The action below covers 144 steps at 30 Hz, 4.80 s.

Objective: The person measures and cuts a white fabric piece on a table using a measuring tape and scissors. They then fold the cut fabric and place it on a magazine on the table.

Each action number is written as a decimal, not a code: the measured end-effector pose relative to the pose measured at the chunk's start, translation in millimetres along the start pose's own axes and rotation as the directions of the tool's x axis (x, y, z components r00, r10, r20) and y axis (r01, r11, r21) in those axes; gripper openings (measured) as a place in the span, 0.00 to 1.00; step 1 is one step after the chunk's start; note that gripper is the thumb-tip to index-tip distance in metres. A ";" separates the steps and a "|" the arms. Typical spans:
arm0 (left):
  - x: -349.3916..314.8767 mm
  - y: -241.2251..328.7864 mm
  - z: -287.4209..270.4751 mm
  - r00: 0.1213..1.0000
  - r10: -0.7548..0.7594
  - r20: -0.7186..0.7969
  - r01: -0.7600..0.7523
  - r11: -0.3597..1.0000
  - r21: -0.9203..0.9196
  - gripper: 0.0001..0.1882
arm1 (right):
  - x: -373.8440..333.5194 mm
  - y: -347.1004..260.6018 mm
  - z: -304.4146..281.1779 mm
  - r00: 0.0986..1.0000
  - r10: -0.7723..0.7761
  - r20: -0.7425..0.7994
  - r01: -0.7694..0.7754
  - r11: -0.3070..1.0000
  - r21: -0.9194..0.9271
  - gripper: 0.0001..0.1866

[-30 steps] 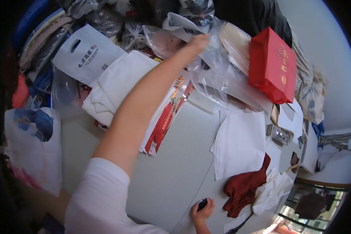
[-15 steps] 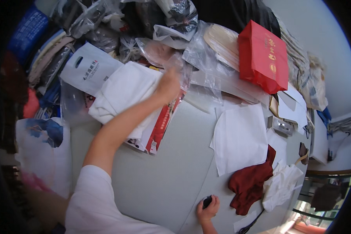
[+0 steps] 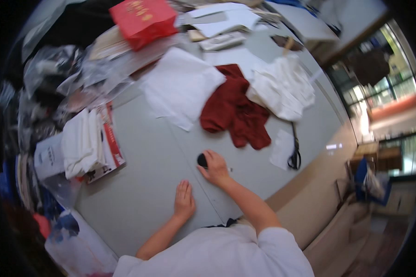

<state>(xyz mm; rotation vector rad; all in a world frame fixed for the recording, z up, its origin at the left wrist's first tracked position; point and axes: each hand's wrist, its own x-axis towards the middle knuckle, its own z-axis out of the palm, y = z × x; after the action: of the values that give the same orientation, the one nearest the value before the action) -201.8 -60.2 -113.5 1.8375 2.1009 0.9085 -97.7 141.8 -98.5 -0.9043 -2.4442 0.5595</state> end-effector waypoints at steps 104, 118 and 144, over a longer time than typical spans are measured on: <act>978.5 1153.1 866.4 0.601 0.177 0.779 0.661 0.438 -0.609 0.17 | -148.8 1313.8 -1100.5 0.787 0.606 0.116 -0.351 0.284 0.892 0.14; 1283.1 1121.7 970.4 0.829 -0.413 0.376 0.471 0.155 -0.868 0.07 | 197.8 1577.0 -1158.7 0.892 0.452 0.012 -0.323 0.619 0.716 0.15; 1842.1 924.3 1048.3 0.593 -0.787 -0.170 0.319 0.424 -0.848 0.23 | 792.4 1857.9 -1083.5 0.973 0.228 -0.040 -0.143 0.729 0.670 0.15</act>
<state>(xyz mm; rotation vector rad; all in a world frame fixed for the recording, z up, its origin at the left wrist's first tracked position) 740.2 2047.3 19.0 0.3170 1.8772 1.8554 884.3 2208.4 36.5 -0.8305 -1.8164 1.3064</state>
